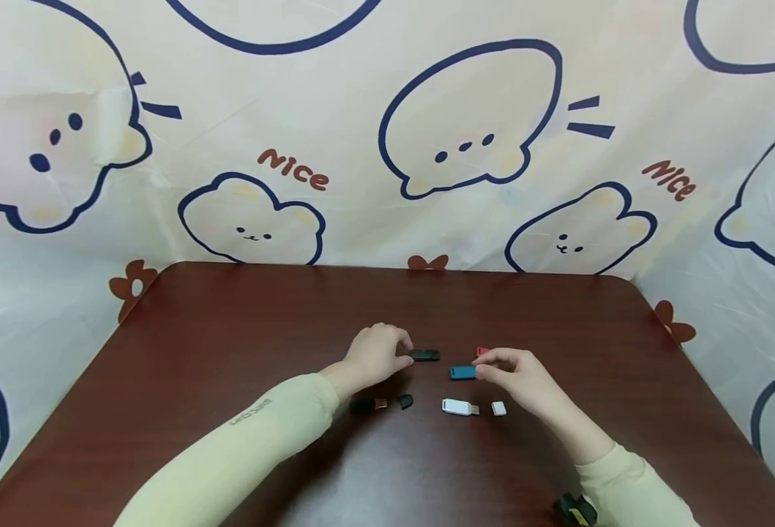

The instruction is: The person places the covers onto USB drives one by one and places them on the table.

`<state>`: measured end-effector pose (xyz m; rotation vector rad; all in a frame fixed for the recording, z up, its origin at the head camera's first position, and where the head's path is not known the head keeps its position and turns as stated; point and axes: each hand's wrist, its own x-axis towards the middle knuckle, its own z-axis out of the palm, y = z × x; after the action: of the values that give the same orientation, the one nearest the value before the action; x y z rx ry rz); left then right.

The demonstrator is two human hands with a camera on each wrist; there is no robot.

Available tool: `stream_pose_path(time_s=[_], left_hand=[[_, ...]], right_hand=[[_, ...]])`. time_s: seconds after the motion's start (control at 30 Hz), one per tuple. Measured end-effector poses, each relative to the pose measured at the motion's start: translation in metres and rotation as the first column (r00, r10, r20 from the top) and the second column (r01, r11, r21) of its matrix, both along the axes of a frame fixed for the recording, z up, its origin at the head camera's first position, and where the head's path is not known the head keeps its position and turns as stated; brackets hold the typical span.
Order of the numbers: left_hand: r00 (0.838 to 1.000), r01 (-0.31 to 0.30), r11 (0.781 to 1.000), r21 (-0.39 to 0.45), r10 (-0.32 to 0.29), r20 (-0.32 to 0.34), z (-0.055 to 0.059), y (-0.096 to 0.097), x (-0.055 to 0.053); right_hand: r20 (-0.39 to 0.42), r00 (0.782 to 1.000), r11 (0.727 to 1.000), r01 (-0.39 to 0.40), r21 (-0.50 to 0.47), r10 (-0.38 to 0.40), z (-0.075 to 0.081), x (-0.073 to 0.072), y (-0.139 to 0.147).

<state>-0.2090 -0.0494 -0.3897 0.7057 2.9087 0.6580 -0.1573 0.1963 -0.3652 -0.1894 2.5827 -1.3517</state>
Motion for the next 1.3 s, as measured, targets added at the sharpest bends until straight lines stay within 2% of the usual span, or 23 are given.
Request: stream_pose_path(time_s=[0.13,0.2,0.3,0.5,0.67,0.8,0.97,1.1,1.2,1.3], left_hand=[[0.991,0.066,0.998,-0.021,-0.063,0.121,0.01,-0.023,0.017],[0.984,0.07,0.995,-0.067,-0.058,0.166,0.009,-0.033,0.025],[0.98,0.054,0.989,-0.135,-0.026,0.196,0.005,-0.045,0.034],[0.973,0.036,0.984,-0.177,0.005,0.229,-0.003,-0.048,0.035],[0.957,0.05,0.985,-0.166,0.001,0.292,-0.004,-0.049,0.033],[0.956,0.038,0.99,-0.137,0.004,0.294,0.0,-0.052,0.031],[0.964,0.011,0.996,-0.091,0.014,0.266,0.012,-0.058,0.032],[0.964,0.018,0.997,-0.074,0.003,0.268,0.023,-0.059,0.033],[0.962,0.023,0.997,-0.07,-0.003,0.275,0.028,-0.059,0.034],[0.959,0.024,0.998,-0.066,-0.004,0.285,0.029,-0.058,0.035]], right_hand=[[0.007,1.0,1.0,0.031,0.005,-0.031,-0.001,0.002,0.005],[0.009,0.999,0.999,0.04,0.006,-0.04,-0.001,0.003,0.005],[0.001,1.0,1.0,0.02,0.015,-0.02,-0.002,0.005,0.001],[-0.039,0.999,0.998,0.029,0.059,-0.027,-0.006,0.01,0.005],[-0.039,0.998,0.994,0.06,0.094,-0.056,-0.009,0.012,0.012],[-0.054,0.997,0.992,0.059,0.115,-0.053,-0.009,0.012,0.014],[-0.136,0.991,0.984,0.019,0.176,0.005,-0.009,0.007,0.0],[-0.196,0.973,0.945,-0.052,0.323,0.121,-0.007,-0.002,-0.029],[-0.191,0.957,0.884,-0.111,0.454,0.219,-0.011,-0.007,-0.053],[-0.158,0.945,0.828,-0.163,0.536,0.288,-0.018,-0.012,-0.072]])
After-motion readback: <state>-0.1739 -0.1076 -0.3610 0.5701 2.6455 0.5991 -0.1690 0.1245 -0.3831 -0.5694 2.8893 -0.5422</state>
